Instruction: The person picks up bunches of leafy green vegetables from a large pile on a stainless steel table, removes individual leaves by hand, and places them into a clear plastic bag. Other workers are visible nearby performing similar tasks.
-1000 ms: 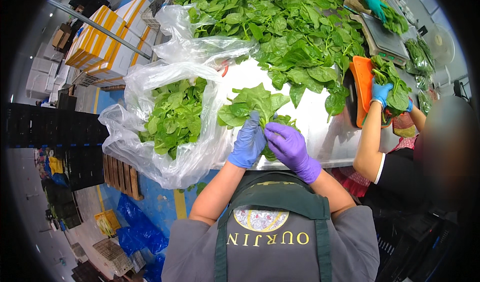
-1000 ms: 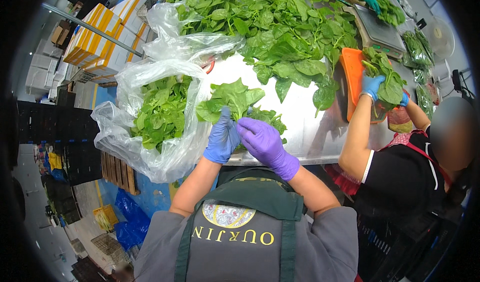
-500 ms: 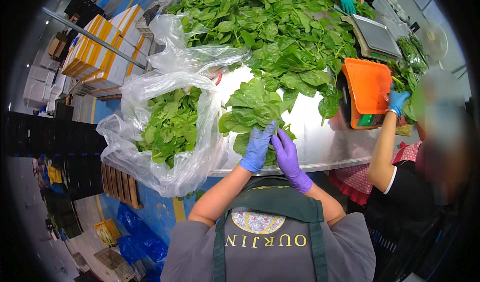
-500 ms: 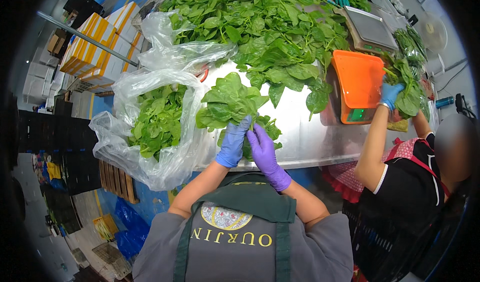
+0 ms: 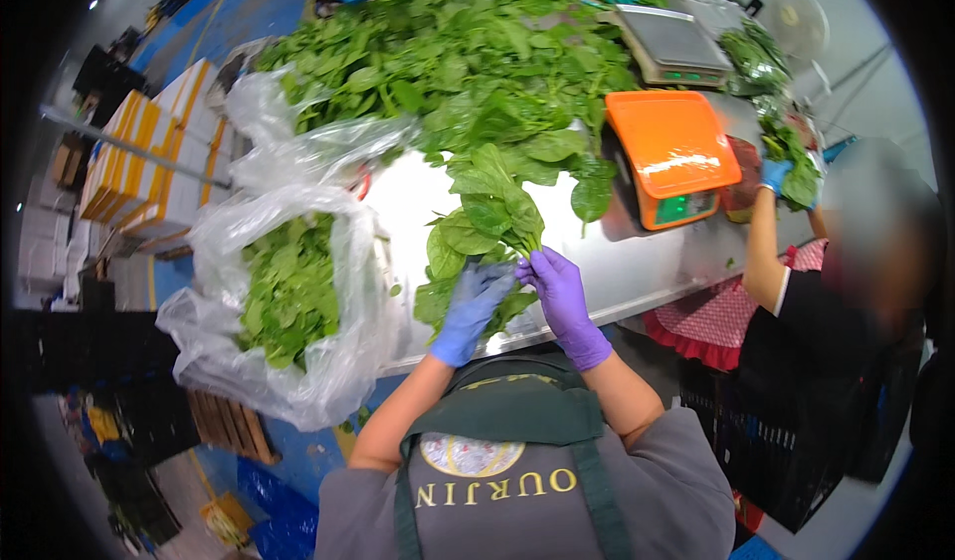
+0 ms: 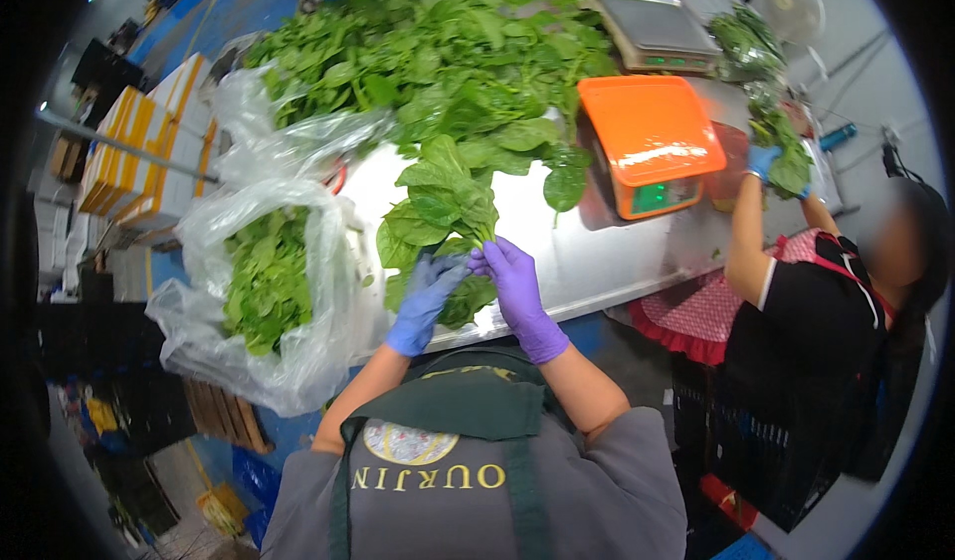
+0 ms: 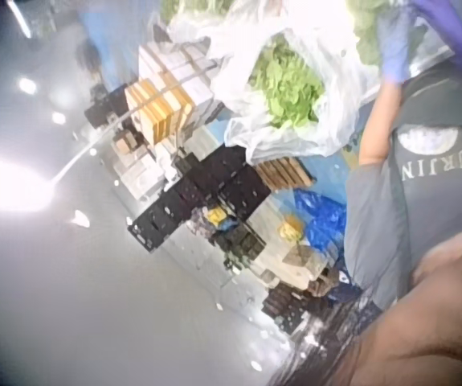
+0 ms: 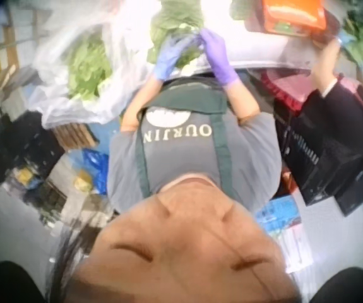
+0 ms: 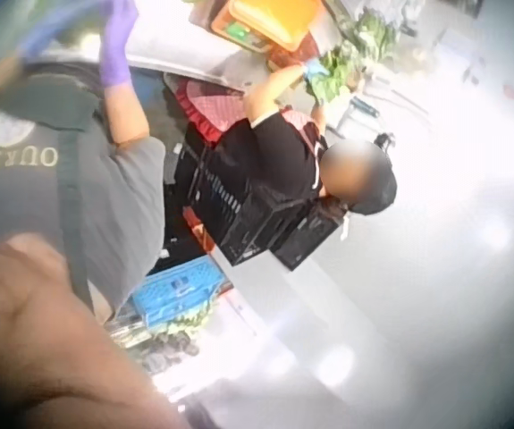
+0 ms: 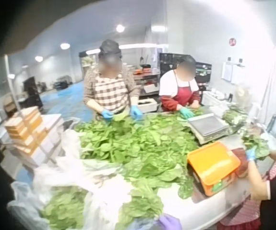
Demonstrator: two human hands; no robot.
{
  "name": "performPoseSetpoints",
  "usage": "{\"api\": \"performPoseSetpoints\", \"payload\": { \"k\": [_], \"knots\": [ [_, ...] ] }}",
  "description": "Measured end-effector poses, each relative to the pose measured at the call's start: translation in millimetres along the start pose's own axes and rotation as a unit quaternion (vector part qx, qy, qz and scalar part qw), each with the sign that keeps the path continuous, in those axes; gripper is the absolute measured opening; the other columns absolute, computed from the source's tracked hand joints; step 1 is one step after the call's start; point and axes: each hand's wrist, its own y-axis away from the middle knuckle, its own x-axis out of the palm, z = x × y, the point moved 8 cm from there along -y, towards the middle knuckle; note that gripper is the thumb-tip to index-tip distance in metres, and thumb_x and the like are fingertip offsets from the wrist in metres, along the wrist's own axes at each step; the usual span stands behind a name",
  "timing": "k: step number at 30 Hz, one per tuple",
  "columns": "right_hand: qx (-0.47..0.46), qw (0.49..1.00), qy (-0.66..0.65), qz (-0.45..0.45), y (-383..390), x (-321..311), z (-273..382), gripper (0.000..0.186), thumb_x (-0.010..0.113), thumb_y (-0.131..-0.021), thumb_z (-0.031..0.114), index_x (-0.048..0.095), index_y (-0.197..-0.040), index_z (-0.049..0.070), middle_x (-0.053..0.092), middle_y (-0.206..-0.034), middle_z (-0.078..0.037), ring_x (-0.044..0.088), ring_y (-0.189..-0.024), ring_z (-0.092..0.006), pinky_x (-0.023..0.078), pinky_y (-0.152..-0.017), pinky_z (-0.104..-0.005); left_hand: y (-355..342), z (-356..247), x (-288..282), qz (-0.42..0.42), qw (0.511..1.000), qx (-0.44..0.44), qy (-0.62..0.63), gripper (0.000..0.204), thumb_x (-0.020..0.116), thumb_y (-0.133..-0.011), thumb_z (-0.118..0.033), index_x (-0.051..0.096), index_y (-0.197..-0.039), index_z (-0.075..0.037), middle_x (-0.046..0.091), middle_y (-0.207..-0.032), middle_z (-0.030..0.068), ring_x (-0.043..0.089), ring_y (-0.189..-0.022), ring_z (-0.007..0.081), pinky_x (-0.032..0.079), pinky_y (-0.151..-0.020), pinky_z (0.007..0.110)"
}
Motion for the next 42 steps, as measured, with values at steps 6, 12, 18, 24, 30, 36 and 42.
{"api": "performPoseSetpoints", "payload": {
  "k": [6,12,18,24,30,36,42],
  "knots": [
    [-0.247,0.966,0.040,-0.060,-66,-86,109,0.022,0.051,-0.091,0.019,0.059,-0.079,0.001,0.060,-0.074,-0.005,0.054,-0.068,-0.0100,0.044,-0.065,-0.0237,29,16,-20,0.041,0.999,0.011,0.007,0.042,0.059,-0.085,-0.014,0.047,-0.123,-0.001,0.062,-0.093,0.0081,0.058,-0.086,0.0130,0.045,-0.084,0.025],
    [-0.395,0.877,0.152,-0.225,-143,-223,204,0.020,0.047,-0.090,0.015,0.058,-0.079,0.001,0.060,-0.073,-0.007,0.057,-0.067,-0.0142,0.047,-0.063,-0.0275,46,10,-69,-0.079,0.997,-0.006,-0.005,0.035,0.056,-0.088,-0.015,0.050,-0.118,0.002,0.062,-0.091,0.0067,0.058,-0.082,0.0114,0.048,-0.077,0.024],
    [-0.106,0.918,0.207,-0.323,-227,-385,179,0.024,0.051,-0.088,0.020,0.052,-0.093,-0.004,0.062,-0.080,-0.013,0.061,-0.061,-0.0194,0.049,-0.049,-0.0282,67,22,-144,-0.210,0.977,0.025,0.008,0.030,0.056,-0.088,-0.014,0.055,-0.113,0.000,0.063,-0.088,0.0062,0.060,-0.079,0.0113,0.049,-0.075,0.025],
    [-0.209,0.633,0.667,-0.333,-144,-279,219,0.041,0.063,-0.080,0.027,0.056,-0.108,-0.003,0.063,-0.087,-0.013,0.060,-0.074,-0.0266,0.049,-0.069,-0.0373,93,37,-163,-0.232,0.972,0.012,-0.016,0.029,0.056,-0.086,-0.010,0.055,-0.113,0.000,0.062,-0.089,0.0055,0.059,-0.080,0.0100,0.049,-0.076,0.022],
    [-0.232,0.876,0.422,0.036,-66,-73,36,0.025,0.064,-0.072,0.008,0.059,-0.096,0.004,0.060,-0.088,-0.010,0.059,-0.081,-0.0191,0.048,-0.071,-0.0293,70,68,-147,-0.200,0.952,0.082,-0.217,0.035,0.064,-0.077,-0.009,0.055,-0.111,-0.003,0.060,-0.090,0.0070,0.057,-0.079,0.0150,0.047,-0.072,0.027],
    [-0.232,0.711,0.659,0.081,-18,7,-63,0.028,0.068,-0.071,0.026,0.056,-0.090,0.009,0.056,-0.080,-0.010,0.058,-0.073,-0.0274,0.046,-0.068,-0.0383,60,43,-107,-0.145,0.773,0.076,-0.613,0.038,0.071,-0.067,-0.018,0.052,-0.099,-0.009,0.056,-0.093,0.0120,0.055,-0.081,0.0316,0.045,-0.068,0.039],
    [-0.112,0.825,0.554,-0.018,-35,-48,-54,0.010,0.059,-0.078,0.013,0.060,-0.086,0.007,0.061,-0.078,-0.008,0.060,-0.064,-0.0195,0.048,-0.058,-0.0303,63,69,-127,-0.150,0.817,0.059,-0.553,0.028,0.068,-0.070,-0.014,0.054,-0.094,-0.006,0.058,-0.089,0.0129,0.057,-0.080,0.0307,0.046,-0.068,0.038]
  ]
}}
